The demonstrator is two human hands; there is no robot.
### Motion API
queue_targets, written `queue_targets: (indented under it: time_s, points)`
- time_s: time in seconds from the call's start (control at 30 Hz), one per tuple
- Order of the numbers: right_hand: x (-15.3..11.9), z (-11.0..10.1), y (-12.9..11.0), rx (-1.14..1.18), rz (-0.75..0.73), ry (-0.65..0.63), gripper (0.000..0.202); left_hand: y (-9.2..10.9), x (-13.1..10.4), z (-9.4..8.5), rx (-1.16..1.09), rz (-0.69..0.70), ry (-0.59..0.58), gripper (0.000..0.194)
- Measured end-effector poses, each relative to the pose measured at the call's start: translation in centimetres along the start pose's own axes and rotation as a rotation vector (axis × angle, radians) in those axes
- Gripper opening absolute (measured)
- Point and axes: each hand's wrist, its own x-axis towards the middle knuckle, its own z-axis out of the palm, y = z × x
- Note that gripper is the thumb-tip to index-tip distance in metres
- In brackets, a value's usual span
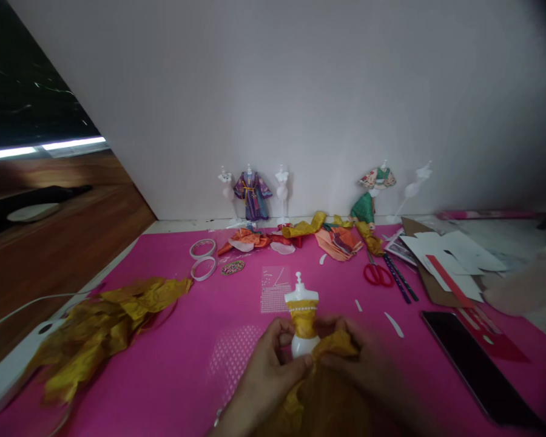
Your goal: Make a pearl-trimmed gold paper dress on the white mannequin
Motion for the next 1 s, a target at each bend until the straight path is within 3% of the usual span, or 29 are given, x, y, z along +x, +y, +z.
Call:
queue_targets:
  time_s: [0.3, 0.47, 0.73, 0.83, 0.93, 1.0]
  points:
    - [-0.4, 1.5, 1.3, 0.208, 0.063, 0.040, 0.032, -0.2, -0.7, 0.5, -0.011, 0.010, 0.034, 0.034]
    - [-0.7, 1.4, 1.2, 0.258, 0.015, 0.027, 0.032, -0.6, -0.8, 0.8, -0.021, 0.052, -0.019, 0.029]
    - [-1.1, 1.1, 1.2, 0.253, -0.012, 0.045, 0.039, 0.5, -1.1, 1.6, -0.086, 0.030, 0.014, 0.034]
    - [-1.1, 0.6, 1.3, 0.215, -0.059, 0.096, 0.039, 0.8, -1.1, 1.5, -0.040, 0.038, 0.046, 0.032]
    - [-1.3, 0.0, 1.4, 0.138, -0.166, 0.171, 0.020, 0.8, -1.2, 1.1, 0.046, -0.011, 0.097, 0.028]
    - [-1.5, -0.2, 1.4, 0.135, -0.210, 0.184, 0.026, 0.7, -1.3, 0.8, 0.086, -0.036, 0.107, 0.025]
